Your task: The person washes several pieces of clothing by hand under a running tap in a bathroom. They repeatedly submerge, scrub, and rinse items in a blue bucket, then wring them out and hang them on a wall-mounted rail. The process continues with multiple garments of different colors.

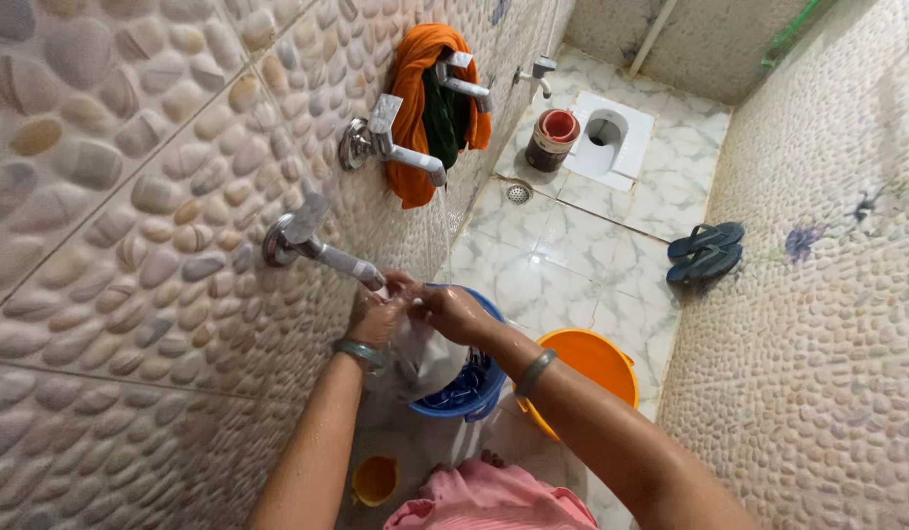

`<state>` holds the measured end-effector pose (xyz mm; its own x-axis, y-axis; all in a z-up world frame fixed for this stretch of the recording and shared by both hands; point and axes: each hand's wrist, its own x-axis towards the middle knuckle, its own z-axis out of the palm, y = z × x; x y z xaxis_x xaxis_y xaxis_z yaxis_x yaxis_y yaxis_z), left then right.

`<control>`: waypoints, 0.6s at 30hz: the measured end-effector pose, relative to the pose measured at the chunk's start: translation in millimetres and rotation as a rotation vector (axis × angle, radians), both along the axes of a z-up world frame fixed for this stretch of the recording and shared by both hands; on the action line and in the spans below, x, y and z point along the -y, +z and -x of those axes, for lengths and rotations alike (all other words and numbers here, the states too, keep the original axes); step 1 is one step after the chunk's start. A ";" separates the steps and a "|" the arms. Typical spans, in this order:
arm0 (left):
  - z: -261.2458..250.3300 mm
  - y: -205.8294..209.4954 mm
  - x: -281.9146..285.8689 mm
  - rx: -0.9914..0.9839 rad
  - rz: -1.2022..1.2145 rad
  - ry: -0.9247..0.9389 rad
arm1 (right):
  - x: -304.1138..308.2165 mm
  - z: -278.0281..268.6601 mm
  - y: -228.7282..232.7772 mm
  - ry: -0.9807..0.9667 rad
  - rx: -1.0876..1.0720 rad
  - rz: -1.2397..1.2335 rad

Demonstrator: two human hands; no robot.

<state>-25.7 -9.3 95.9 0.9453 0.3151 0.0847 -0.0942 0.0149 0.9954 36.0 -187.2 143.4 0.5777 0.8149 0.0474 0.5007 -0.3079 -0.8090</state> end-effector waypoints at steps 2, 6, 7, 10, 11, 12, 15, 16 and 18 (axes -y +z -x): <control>6.0 2.2 -10.7 -0.020 0.130 0.011 | -15.5 -6.0 -2.3 -0.121 -0.110 0.081; 19.4 -9.9 -7.5 0.011 0.163 -0.105 | -29.6 -9.0 -4.0 -0.137 -0.110 -0.097; 25.1 -18.3 -8.0 -0.057 0.109 -0.075 | -30.0 -11.0 -3.9 -0.154 -0.242 -0.185; 35.2 -55.0 -11.0 -0.122 -0.122 0.004 | -27.3 -18.9 1.5 -0.101 -0.614 -0.408; 33.8 -68.2 -16.1 -0.054 -0.244 0.028 | -26.6 -19.8 4.6 -0.063 -0.737 -0.475; 31.3 -79.9 -21.2 0.014 -0.365 0.050 | -26.0 -18.9 8.4 -0.110 -0.748 -0.439; 22.9 -95.1 -23.7 -0.065 -0.132 0.084 | -16.0 -19.9 24.1 -0.285 -0.729 -0.323; 19.7 -91.3 -24.7 -0.083 -0.097 0.096 | -11.1 -23.6 29.0 -0.365 -0.693 -0.285; 11.8 -79.9 -29.4 -0.123 -0.026 0.119 | 2.1 -29.3 30.2 -0.469 -0.524 -0.197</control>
<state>-37.4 20.1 16.0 0.9050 0.4249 -0.0191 0.0284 -0.0155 0.9995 65.4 -189.3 173.7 0.8509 0.4811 -0.2108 -0.1163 -0.2188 -0.9688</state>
